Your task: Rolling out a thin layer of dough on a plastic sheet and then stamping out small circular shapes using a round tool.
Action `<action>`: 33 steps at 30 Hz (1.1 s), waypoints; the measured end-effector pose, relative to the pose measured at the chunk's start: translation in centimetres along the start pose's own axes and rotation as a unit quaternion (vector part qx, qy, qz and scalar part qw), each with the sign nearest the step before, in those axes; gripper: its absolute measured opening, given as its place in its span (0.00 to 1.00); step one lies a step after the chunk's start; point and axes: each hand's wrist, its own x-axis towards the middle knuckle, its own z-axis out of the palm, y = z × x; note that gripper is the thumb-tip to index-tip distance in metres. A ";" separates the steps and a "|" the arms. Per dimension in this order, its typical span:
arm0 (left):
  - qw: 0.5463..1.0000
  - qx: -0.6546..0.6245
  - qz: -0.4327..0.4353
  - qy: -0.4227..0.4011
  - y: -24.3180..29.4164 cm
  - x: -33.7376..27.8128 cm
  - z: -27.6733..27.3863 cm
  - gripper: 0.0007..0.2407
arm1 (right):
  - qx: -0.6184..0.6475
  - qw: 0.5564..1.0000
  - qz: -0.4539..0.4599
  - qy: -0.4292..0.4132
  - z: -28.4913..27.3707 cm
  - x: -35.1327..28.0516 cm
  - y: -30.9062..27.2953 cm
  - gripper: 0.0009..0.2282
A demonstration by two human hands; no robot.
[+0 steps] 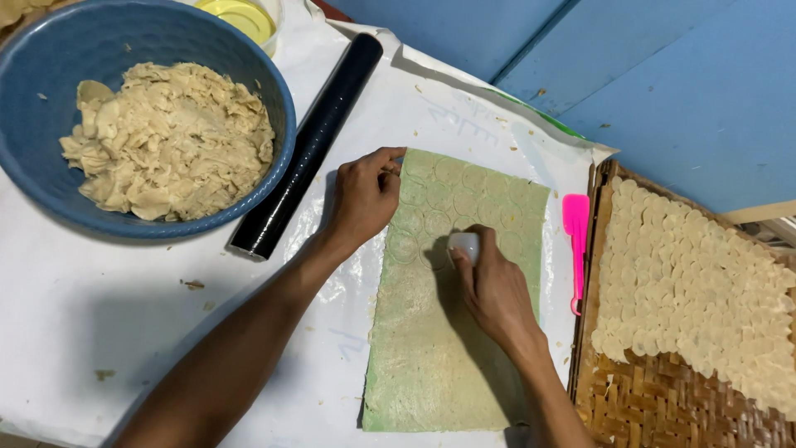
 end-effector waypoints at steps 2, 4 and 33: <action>1.000 -0.002 -0.003 0.005 -0.1 0.0 0.1 0.15 | 0.005 1.000 0.026 0.007 -1.1 -1.1 -0.3 0.17; 1.000 -0.003 -0.007 0.009 -0.4 0.1 0.4 0.15 | 0.012 0.999 0.051 0.012 -1.8 -1.7 -1.0 0.17; 1.000 0.005 0.009 0.012 -0.9 0.0 0.6 0.13 | -0.160 0.987 -0.009 -0.027 0.9 0.1 0.6 0.23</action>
